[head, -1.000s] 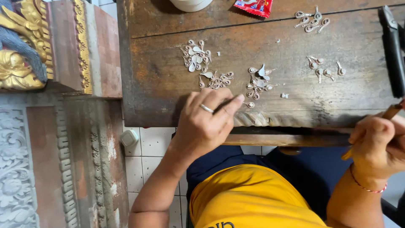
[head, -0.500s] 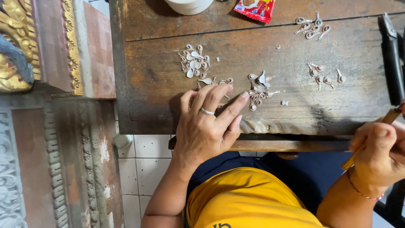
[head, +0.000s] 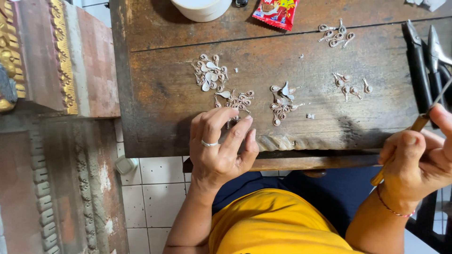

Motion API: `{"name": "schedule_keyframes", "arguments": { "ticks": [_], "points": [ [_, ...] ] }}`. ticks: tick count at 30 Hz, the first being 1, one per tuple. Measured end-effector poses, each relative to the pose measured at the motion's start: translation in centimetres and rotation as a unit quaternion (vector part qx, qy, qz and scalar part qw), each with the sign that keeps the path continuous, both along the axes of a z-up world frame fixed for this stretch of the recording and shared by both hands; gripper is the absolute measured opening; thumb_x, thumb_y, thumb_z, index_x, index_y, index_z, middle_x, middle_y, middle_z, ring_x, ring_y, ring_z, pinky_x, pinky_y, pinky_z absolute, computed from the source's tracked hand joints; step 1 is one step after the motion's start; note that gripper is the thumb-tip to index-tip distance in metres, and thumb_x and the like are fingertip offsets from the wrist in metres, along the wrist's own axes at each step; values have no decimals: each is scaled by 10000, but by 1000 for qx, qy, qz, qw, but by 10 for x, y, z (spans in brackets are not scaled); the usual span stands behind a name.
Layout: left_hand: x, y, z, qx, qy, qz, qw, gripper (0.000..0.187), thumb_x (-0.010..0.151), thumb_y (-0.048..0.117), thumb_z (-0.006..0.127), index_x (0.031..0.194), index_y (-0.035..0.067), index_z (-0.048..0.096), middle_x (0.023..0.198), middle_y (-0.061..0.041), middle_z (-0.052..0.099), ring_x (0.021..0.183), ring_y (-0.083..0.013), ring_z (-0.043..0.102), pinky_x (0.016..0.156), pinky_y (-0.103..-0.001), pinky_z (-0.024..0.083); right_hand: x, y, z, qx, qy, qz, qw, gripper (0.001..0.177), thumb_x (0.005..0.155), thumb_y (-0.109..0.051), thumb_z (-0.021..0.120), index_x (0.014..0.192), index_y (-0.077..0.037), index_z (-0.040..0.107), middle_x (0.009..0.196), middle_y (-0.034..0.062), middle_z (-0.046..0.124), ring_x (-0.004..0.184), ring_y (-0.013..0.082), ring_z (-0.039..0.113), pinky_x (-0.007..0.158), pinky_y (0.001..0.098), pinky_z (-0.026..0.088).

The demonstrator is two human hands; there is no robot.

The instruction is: Cleaning and refining small silver jewelry components using a fine metal tool on a wooden workbench

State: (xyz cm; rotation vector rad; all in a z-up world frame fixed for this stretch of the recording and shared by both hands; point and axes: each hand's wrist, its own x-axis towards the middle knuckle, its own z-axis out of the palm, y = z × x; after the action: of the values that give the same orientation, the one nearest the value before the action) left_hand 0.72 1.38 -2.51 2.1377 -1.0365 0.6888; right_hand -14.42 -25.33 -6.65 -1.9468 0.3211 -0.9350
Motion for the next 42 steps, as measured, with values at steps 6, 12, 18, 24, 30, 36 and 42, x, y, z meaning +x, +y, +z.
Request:
{"name": "schedule_keyframes", "arguments": {
  "ticks": [6, 12, 18, 24, 30, 36, 42],
  "points": [
    [-3, 3, -4, -49, 14, 18, 999, 160, 940, 188, 744, 912, 73, 636, 1126, -152, 516, 969, -285, 609, 856, -421, 560, 10, 5, 19, -7, 4, 1, 1000, 413, 1132, 33, 395, 1517, 163, 326, 604, 161, 423, 416, 185, 398, 414, 285, 340],
    [-2, -1, 1, -33, 26, 27, 999, 348, 978, 159, 661, 689, 15, 532, 1047, -186, 538, 934, -338, 596, 850, -449, 529, 19, -25, 51, -208, 250, -40, 945, 93, 1136, -4, 703, 1187, -39, 773, 630, 2, 372, 554, 160, 320, 618, 315, 302],
    [-4, -3, -6, -32, 55, 69, 996, 218, 927, 254, 748, 952, 45, 690, 1154, -225, 531, 994, -337, 638, 864, -433, 575, 41, -29, 55, -294, 284, -4, 913, 174, 1113, -93, 729, 1277, -101, 787, 586, 15, 347, 483, 178, 363, 535, 334, 331],
    [-4, -6, -2, -25, 59, 74, 995, 220, 925, 234, 764, 987, 32, 702, 1151, -226, 526, 1039, -339, 622, 905, -423, 565, 42, -23, 51, -403, 300, -50, 863, 53, 1163, -303, 792, 1151, -260, 821, 720, -11, 657, 578, 243, 582, 576, 360, 414],
    [-4, -4, 2, -54, 50, 69, 995, 252, 989, 194, 661, 813, 25, 601, 1094, -214, 563, 959, -336, 616, 840, -433, 532, 32, -28, 41, -272, 226, -6, 935, 25, 1151, -61, 820, 1136, -53, 802, 602, 12, 322, 541, 163, 272, 571, 340, 260],
    [-16, -9, 11, -114, -2, -9, 993, 374, 983, 167, 650, 680, 46, 467, 833, -98, 573, 766, -261, 567, 819, -427, 432, 9, -1, 45, -74, 81, 76, 991, 86, 1088, 217, 664, 1145, 165, 702, 1055, 252, 724, 887, 266, 700, 802, 317, 561],
    [-88, -37, 14, -194, 387, -218, 875, 168, 1046, 147, 619, 1182, 51, 646, 1182, -112, 720, 1104, -260, 730, 1025, -356, 592, -24, 60, 17, 92, 114, 141, 979, 143, 921, -166, 698, 907, -27, 726, 775, 81, 714, 592, 111, 613, 650, 228, 480]
  ]
}}
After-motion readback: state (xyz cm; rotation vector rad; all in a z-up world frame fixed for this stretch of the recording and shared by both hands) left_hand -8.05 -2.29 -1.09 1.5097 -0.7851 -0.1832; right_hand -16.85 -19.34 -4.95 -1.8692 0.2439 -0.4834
